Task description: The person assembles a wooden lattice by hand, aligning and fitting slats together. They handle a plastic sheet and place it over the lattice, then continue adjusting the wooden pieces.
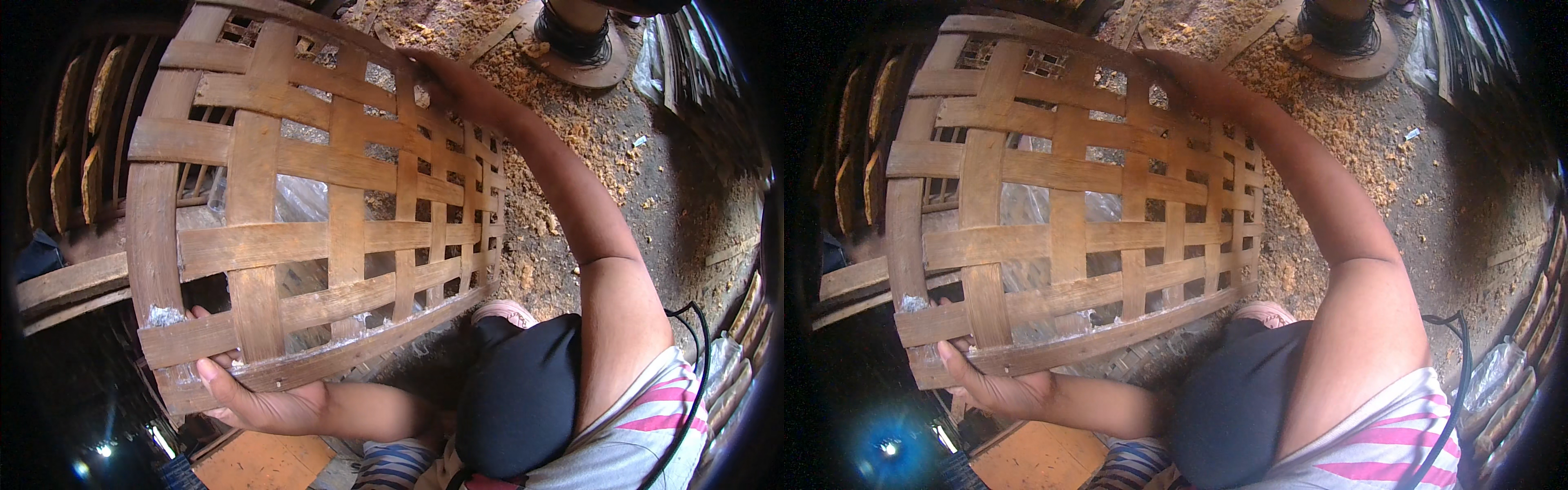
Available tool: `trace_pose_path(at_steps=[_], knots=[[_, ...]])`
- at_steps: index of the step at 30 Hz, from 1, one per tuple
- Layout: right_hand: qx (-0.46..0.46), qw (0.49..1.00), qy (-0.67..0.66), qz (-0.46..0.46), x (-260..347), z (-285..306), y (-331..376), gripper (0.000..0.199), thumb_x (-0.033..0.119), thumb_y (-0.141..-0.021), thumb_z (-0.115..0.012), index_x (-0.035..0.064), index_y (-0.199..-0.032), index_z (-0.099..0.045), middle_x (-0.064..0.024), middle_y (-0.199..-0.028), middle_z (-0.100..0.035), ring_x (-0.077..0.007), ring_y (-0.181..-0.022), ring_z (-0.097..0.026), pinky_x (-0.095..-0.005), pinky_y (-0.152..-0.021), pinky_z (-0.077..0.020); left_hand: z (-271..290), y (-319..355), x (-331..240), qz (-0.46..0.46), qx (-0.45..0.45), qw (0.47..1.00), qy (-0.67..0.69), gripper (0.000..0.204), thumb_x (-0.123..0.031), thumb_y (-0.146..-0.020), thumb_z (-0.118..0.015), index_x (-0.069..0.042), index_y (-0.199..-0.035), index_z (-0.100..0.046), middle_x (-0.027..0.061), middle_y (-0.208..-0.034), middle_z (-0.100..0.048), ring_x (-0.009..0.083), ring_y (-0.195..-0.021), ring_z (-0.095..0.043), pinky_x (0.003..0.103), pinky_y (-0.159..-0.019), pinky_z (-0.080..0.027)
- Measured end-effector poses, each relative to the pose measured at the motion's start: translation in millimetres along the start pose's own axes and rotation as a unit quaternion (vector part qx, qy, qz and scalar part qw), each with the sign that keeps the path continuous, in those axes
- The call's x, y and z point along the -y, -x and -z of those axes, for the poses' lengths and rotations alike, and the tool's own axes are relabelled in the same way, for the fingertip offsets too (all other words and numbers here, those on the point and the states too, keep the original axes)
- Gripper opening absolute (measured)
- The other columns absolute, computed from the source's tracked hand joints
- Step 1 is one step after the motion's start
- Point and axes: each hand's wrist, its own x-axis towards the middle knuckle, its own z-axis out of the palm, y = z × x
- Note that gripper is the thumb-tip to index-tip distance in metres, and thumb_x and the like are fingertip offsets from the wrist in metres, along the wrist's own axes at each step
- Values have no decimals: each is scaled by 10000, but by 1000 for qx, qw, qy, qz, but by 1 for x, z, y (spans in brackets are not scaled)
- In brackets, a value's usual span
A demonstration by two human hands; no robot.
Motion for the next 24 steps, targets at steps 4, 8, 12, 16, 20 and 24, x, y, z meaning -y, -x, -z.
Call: trace_pose_path(at_steps=[4,8,12,16,20,24], knots=[[51,988,-88,-118,-15,-2,12,526,162,-1000,-533,183,-1497,-361,-143,-1329,-577,-258,-1176,-594,-418,-976,-496,6,-2,7,4,-8,1000,11,533,-169,-983,-507,67,-1430,-334,282,-1380,-469,331,-1274,-509,503,-1042,-496],[59,979,156,-119,-44,11,30,412,183,-984,-568,150,-1391,-513,-134,-1248,-606,-277,-1092,-616,-402,-928,-507,16,-8,15,29,-5,999,46,483,-180,-975,-556,31,-1387,-417,223,-1301,-553,303,-1182,-580,482,-982,-542],[56,946,239,-213,-14,16,26,346,188,-930,-643,138,-1272,-619,-99,-1153,-623,-288,-1026,-619,-400,-892,-511,13,-7,14,-1,-18,1000,2,539,-161,-993,-489,116,-1422,-316,330,-1373,-462,342,-1265,-519,500,-1043,-498],[-121,969,216,22,-10,6,20,436,172,-834,-732,169,-1257,-625,-67,-1062,-632,-281,-1009,-606,-401,-861,-515,12,-6,15,4,-13,1000,-13,572,-189,-993,-483,132,-1425,-293,345,-1364,-462,346,-1270,-518,499,-1033,-508],[-180,935,264,152,1,-12,8,448,170,-778,-772,183,-1207,-642,-62,-974,-624,-285,-964,-594,-414,-816,-509,9,-6,13,10,-21,1000,-21,589,-195,-988,-480,136,-1431,-276,355,-1373,-449,352,-1283,-507,499,-1039,-505],[-225,924,276,140,0,-30,7,376,180,-765,-773,175,-1124,-659,-41,-930,-616,-275,-908,-589,-431,-778,-485,4,-4,12,-12,-25,999,-38,596,-197,-989,-472,144,-1432,-265,362,-1377,-442,357,-1295,-496,502,-1047,-497]])
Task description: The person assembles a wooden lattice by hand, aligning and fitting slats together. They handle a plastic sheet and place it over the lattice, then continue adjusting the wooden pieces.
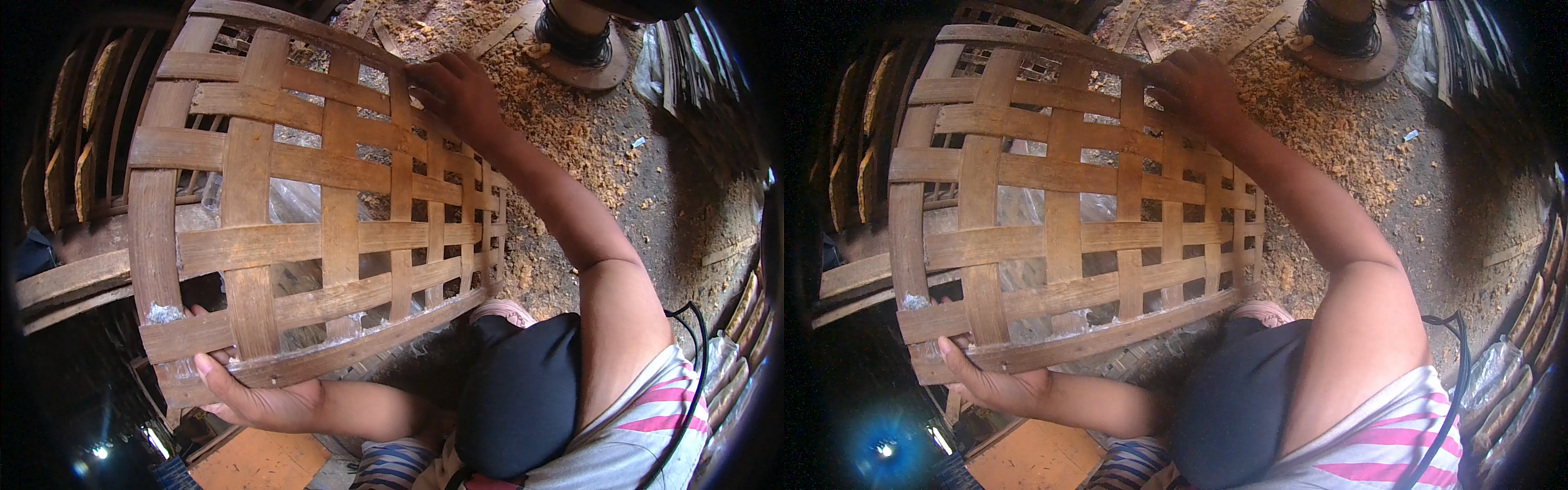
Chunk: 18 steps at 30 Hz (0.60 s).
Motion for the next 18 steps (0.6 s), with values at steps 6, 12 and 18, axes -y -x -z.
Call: trace_pose_path(at_steps=[6,12,18], knots=[[-32,992,115,50,1,-12,0,296,235,-745,-712,168,-1025,-641,-15,-910,-595,-255,-906,-577,-437,-816,-456,-5,4,-4,12,-19,1000,-3,591,-194,-988,-468,142,-1435,-275,362,-1379,-442,358,-1305,-485,509,-1055,-483],[9,986,138,96,-2,-7,5,114,166,-807,-700,195,-904,-649,15,-875,-634,-226,-875,-603,-423,-786,-444,0,-1,-5,34,-17,999,18,562,-193,-994,-475,128,-1424,-311,337,-1368,-465,345,-1258,-528,491,-1054,-491],[382,839,207,-328,-64,6,30,195,182,-870,-653,130,-1057,-675,-77,-1074,-681,-310,-1057,-604,-480,-912,-453,14,-6,2,38,-14,999,22,507,-143,-976,-524,113,-1389,-378,304,-1326,-516,321,-1201,-575,461,-986,-547]])
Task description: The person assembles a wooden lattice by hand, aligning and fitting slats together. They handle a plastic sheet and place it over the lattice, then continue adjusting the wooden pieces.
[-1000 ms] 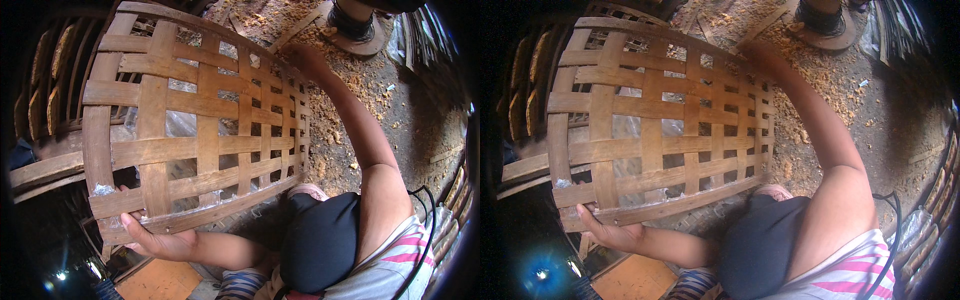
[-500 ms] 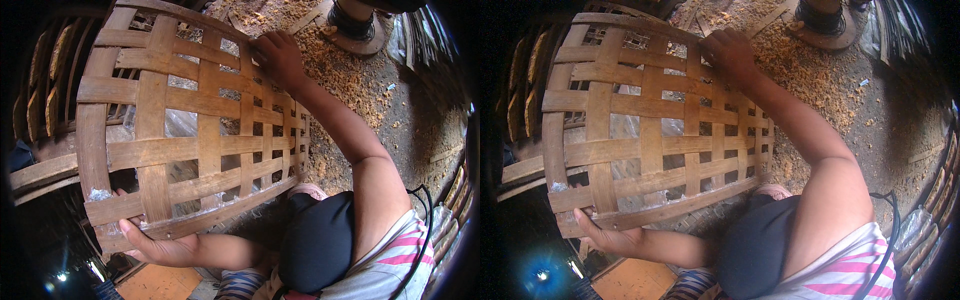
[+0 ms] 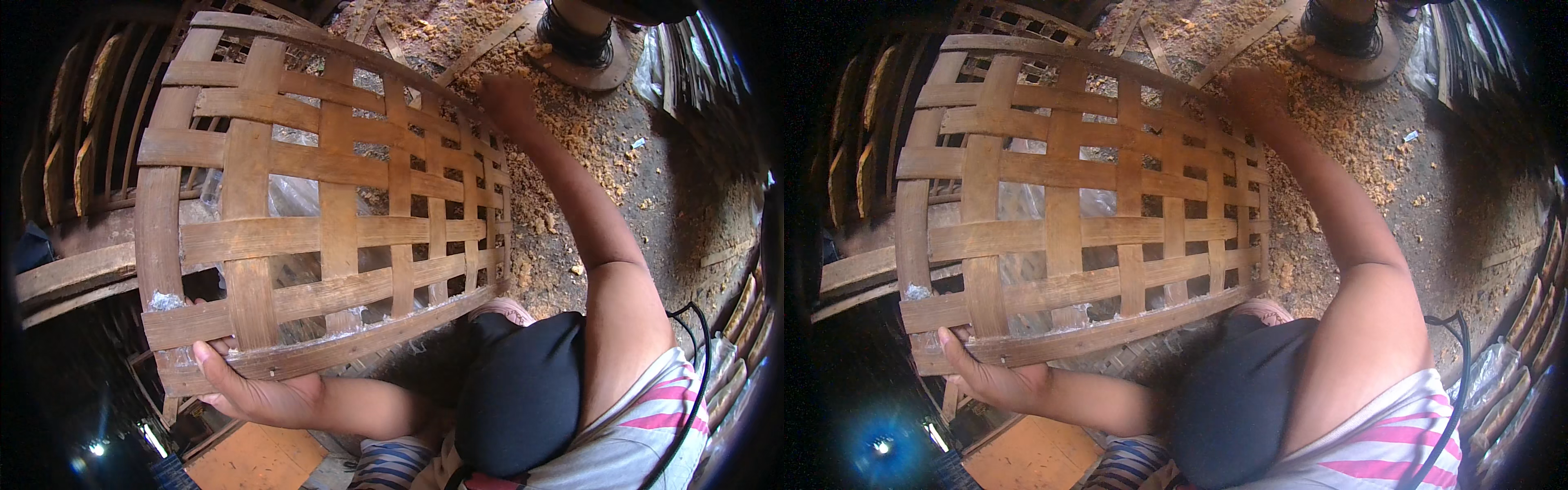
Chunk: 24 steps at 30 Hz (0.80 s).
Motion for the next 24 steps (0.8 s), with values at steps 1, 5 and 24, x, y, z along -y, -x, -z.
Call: trace_pose_path(at_steps=[1,5,24], knots=[[-75,997,6,27,-7,-6,6,254,205,-882,-653,121,-1121,-658,-105,-1125,-663,-315,-1094,-594,-466,-940,-452,2,-1,1,-3,-2,1000,6,475,-158,-967,-556,93,-1345,-417,266,-1270,-545,288,-1148,-594,436,-945,-554],[-189,945,-175,200,-25,-29,9,455,295,-926,-648,105,-1333,-574,-184,-1287,-590,-321,-1216,-549,-430,-1028,-430,1,1,5,-4,-12,1000,18,404,-180,-945,-625,51,-1252,-498,180,-1134,-616,215,-1020,-638,375,-851,-570],[-18,927,-289,238,16,-26,20,450,176,-967,-564,115,-1405,-478,-170,-1253,-620,-333,-1194,-571,-446,-994,-469,1,-4,4,26,-8,999,41,386,-159,-940,-629,24,-1261,-517,160,-1161,-618,225,-1018,-623,405,-860,-545]])
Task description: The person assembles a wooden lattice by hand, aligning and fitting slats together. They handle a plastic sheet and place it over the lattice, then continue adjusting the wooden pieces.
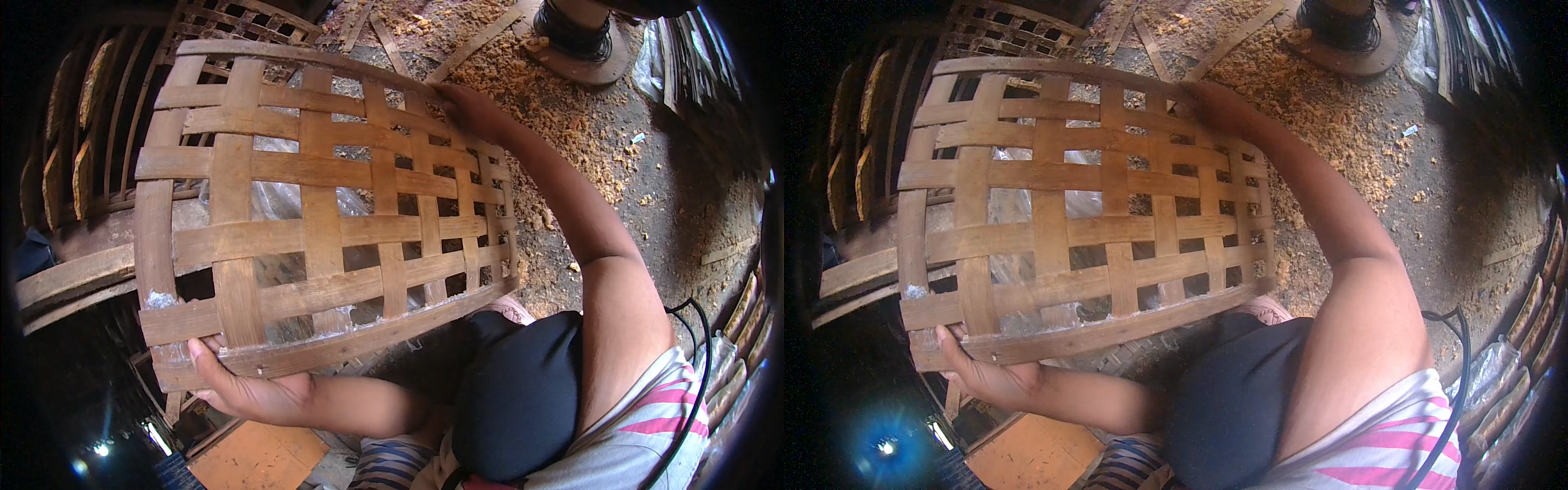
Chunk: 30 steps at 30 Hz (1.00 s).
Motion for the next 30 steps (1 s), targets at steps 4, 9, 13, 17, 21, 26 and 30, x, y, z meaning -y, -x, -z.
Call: trace_pose_path(at_steps=[4,9,13,17,21,26,30], knots=[[-50,956,288,20,-43,14,29,446,184,-918,-632,121,-1350,-540,-162,-1232,-624,-344,-1176,-563,-440,-976,-476,11,-8,8,-3,-13,1000,-17,410,-168,-934,-639,2,-1280,-503,149,-1187,-607,239,-1061,-607,431,-886,-527],[-121,974,188,28,-59,30,23,354,266,-865,-722,93,-1166,-654,-150,-1129,-647,-347,-1090,-585,-433,-920,-486,5,-2,8,-16,-44,998,-41,451,-173,-929,-644,4,-1310,-479,163,-1203,-599,256,-1072,-605,434,-895,-525],[-109,990,87,18,-12,1,3,418,332,-873,-721,61,-1180,-637,-170,-1139,-647,-317,-1062,-606,-407,-904,-488,0,4,2,-11,-37,999,-28,462,-165,-934,-634,34,-1316,-467,181,-1221,-589,262,-1060,-613,434,-891,-536],[4,985,-119,-125,-11,-8,0,566,379,-906,-689,22,-1320,-542,-162,-1226,-629,-261,-1119,-596,-376,-948,-468,-6,7,-6,-31,8,999,-8,471,-130,-960,-558,84,-1355,-416,264,-1277,-547,305,-1148,-590,462,-973,-529],[-1,974,-197,-109,-22,4,6,594,361,-924,-676,15,-1372,-496,-123,-1236,-630,-202,-1124,-577,-369,-969,-448,-14,13,-5,-41,8,999,-10,506,-140,-967,-534,105,-1383,-383,317,-1320,-506,349,-1230,-547,493,-1040,-495],[-45,956,-258,-129,-23,64,16,488,274,-911,-698,19,-1304,-561,-75,-1146,-660,-142,-1036,-593,-324,-910,-466,-17,-7,12,-137,63,988,25,573,-249,-954,-587,44,-1407,-390,250,-1326,-526,321,-1218,-556,514,-1046,-484],[-100,951,-264,-128,5,143,29,387,198,-880,-727,20,-1208,-622,-25,-1061,-675,-90,-956,-592,-273,-855,-469,-50,-56,17,-135,129,978,89,647,-395,-962,-567,-7,-1441,-371,220,-1358,-517,326,-1246,-537,540,-1068,-453]])
